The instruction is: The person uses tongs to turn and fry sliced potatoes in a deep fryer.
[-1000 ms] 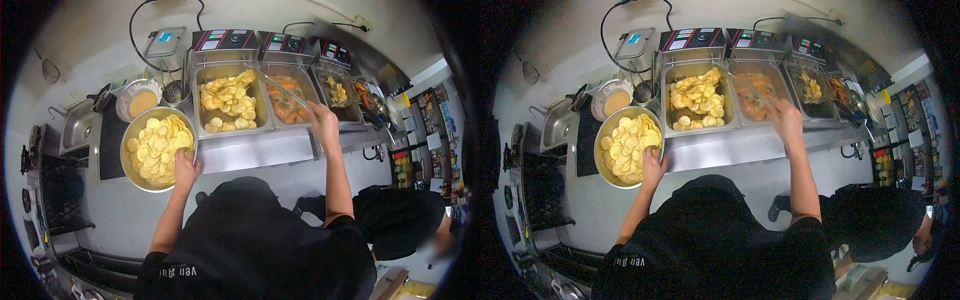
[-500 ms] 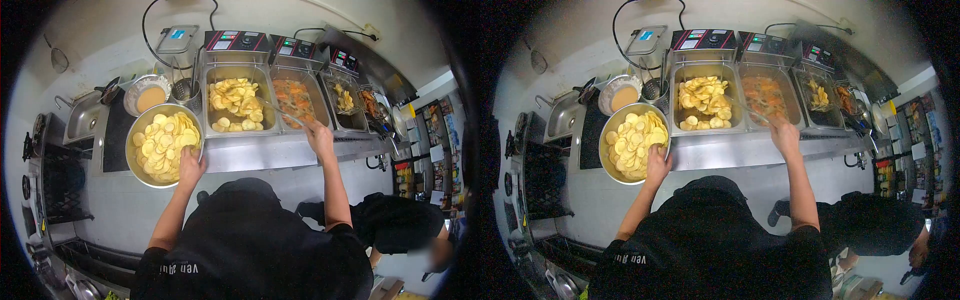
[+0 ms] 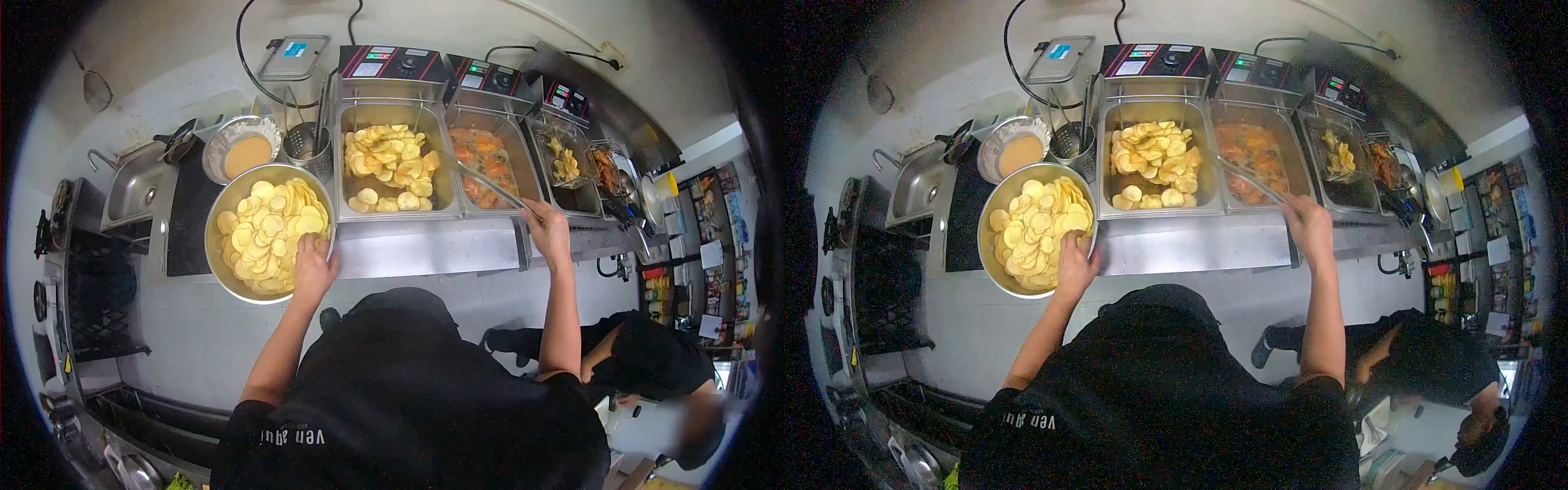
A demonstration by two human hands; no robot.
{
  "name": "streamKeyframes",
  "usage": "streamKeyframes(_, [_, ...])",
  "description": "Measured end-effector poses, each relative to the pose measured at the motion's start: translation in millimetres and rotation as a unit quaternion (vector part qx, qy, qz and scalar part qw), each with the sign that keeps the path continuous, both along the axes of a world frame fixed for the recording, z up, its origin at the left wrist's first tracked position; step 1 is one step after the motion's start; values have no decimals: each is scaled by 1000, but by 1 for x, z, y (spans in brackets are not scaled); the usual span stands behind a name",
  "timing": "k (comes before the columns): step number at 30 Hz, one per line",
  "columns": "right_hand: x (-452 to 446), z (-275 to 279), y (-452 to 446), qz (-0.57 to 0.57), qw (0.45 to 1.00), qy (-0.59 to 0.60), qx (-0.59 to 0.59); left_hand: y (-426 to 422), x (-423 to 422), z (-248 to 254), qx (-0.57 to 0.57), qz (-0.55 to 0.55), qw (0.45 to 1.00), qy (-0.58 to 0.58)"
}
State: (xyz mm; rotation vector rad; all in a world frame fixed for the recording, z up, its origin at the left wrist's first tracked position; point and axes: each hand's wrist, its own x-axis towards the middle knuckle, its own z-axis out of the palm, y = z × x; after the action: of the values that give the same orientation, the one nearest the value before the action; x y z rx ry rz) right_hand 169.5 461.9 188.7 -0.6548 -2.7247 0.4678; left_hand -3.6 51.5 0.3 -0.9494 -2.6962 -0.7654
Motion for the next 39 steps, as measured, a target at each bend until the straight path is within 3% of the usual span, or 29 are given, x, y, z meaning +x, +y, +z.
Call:
streamKeyframes(4, [13, 10, 34, -27, 998, 58, -21, 0, 0, 2, 4, -3, 1000, 7])
streamKeyframes(6, [24, 22, 59, -109, 988, 97, 46, 0, 1, 3, 9, -10, 1000, 2])
streamKeyframes(12, [47, 42, 161, -327, 926, 42, 187, 4, -2, 4, -3, -17, 1000, 6])
streamKeyframes(15, [50, 35, 195, -327, 916, 14, 231, 2, -1, -1, -1, -12, 1000, 5])
streamKeyframes(19, [23, 48, 144, -261, 947, 27, 184, -1, -2, 0, -4, 5, 1000, -6])
streamKeyframes(21, [9, 41, 97, -105, 986, 67, 114, -2, -2, -1, -12, 2, 1000, -6])
streamKeyframes(24, [-23, 35, 2, 50, 997, -19, 52, 0, -2, -3, -11, -1, 1000, -11])
streamKeyframes(27, [-49, -12, -37, 142, 969, -19, 200, 0, -2, -3, -3, -1, 1000, -3])
streamKeyframes(29, [-71, -37, -42, 148, 964, -31, 221, -1, 0, -1, -17, -3, 1000, -7])
streamKeyframes(36, [-109, -25, -76, 219, 941, 18, 257, -2, -2, -6, -1, -10, 1000, -13])
streamKeyframes(39, [-128, -44, -89, 233, 937, 8, 259, -1, -2, -3, 10, -9, 1000, 4])
